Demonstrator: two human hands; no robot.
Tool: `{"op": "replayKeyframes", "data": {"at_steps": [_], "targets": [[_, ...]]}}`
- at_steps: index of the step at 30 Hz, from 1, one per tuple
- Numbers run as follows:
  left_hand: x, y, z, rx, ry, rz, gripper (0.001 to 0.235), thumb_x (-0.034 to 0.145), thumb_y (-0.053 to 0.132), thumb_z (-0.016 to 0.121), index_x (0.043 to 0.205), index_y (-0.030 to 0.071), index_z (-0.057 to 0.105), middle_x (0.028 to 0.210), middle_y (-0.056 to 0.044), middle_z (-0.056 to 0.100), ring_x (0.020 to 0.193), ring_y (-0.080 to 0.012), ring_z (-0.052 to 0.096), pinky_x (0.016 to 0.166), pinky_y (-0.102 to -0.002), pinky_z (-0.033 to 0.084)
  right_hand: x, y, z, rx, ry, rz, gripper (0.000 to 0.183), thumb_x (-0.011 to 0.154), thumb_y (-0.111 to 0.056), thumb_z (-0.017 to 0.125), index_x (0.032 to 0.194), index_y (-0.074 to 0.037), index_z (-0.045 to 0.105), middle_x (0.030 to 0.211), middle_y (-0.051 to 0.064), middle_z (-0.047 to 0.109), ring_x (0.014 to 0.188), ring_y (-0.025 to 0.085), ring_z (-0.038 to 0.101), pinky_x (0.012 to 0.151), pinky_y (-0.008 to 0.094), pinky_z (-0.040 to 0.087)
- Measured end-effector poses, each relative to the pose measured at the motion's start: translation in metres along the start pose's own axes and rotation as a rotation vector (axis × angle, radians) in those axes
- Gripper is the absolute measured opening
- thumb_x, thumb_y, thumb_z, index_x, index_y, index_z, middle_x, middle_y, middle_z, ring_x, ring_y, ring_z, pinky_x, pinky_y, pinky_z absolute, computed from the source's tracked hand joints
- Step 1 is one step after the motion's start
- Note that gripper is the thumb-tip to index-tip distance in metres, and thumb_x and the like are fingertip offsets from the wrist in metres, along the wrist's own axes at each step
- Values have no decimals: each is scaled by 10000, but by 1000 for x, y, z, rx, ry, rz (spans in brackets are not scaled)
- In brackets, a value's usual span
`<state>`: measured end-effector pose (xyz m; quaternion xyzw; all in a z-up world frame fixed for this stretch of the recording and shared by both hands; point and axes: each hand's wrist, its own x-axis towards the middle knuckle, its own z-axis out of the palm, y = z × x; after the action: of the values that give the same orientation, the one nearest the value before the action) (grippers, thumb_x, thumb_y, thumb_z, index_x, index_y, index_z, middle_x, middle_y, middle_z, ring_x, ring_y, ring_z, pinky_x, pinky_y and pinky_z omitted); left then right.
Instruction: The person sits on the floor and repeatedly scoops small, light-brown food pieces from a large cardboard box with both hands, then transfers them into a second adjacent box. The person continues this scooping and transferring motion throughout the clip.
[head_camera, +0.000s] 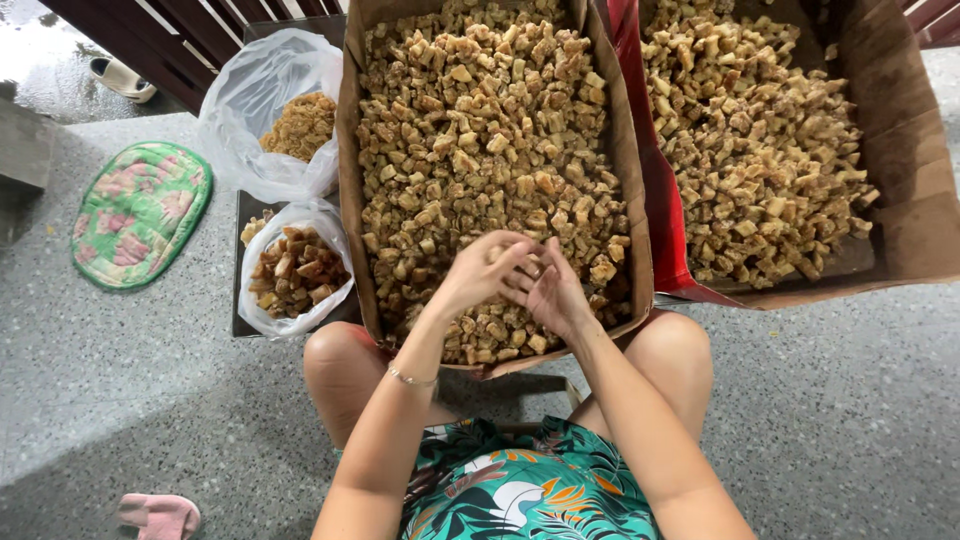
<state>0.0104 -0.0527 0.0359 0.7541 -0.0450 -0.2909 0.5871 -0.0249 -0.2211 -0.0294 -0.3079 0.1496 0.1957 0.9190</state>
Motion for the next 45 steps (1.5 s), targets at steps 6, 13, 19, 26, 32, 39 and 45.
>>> {"op": "replayKeyframes", "data": {"at_steps": [6,13,19,26,32,39,45], "targets": [[29,24,19,91,-38,-78,630,940,531,507,1450,162,530,1270,-133,698,1109,-304,748,937,-469,627,2,-8,4,121,75,25,629,939,-689,405,1274,-184,575,1354,148,596,1175,294,652,959,451,582],[49,8,18,48,89,58,539,1065,489,402,1352,106,650,1246,-128,739,1231,-267,662,1020,-479,514,13,-6,-13,175,-24,-19,720,973,-694,366,1400,-153,574,1364,165,624,1273,290,613,1064,488,515],[27,10,6,121,181,189,327,1017,194,554,1316,95,641,1199,-117,733,1120,-261,695,970,-429,583,13,-12,-8,304,33,-42,592,1020,-584,354,1357,-156,586,1356,134,654,1252,290,619,1093,510,494],[16,-26,5,602,334,284,439,977,57,606,1412,122,593,1388,-148,569,1307,-310,506,1128,-458,440,11,-22,-9,409,-4,-121,531,1050,-549,374,1322,-148,589,1248,120,683,1095,290,661,976,506,553],[15,-38,21,981,288,143,641,864,277,745,1443,175,488,1495,-169,402,1351,-447,355,1038,-606,388,11,-25,-19,434,-32,-180,465,1077,-502,459,1357,-157,598,1117,58,711,960,242,669,842,454,582],[-3,-87,22,914,377,120,591,904,311,761,1383,74,508,1423,-196,447,1260,-446,420,996,-553,479,22,-14,-40,474,-121,-247,450,1084,-510,525,1329,-142,609,911,46,672,873,210,662,796,386,614],[-7,-111,10,765,404,305,373,967,30,590,1340,48,609,1400,-152,504,1086,-286,577,946,-399,583,11,-25,-23,543,-86,-151,448,1076,-492,447,1295,-152,638,1231,98,715,1177,330,649,1041,535,528]]}}
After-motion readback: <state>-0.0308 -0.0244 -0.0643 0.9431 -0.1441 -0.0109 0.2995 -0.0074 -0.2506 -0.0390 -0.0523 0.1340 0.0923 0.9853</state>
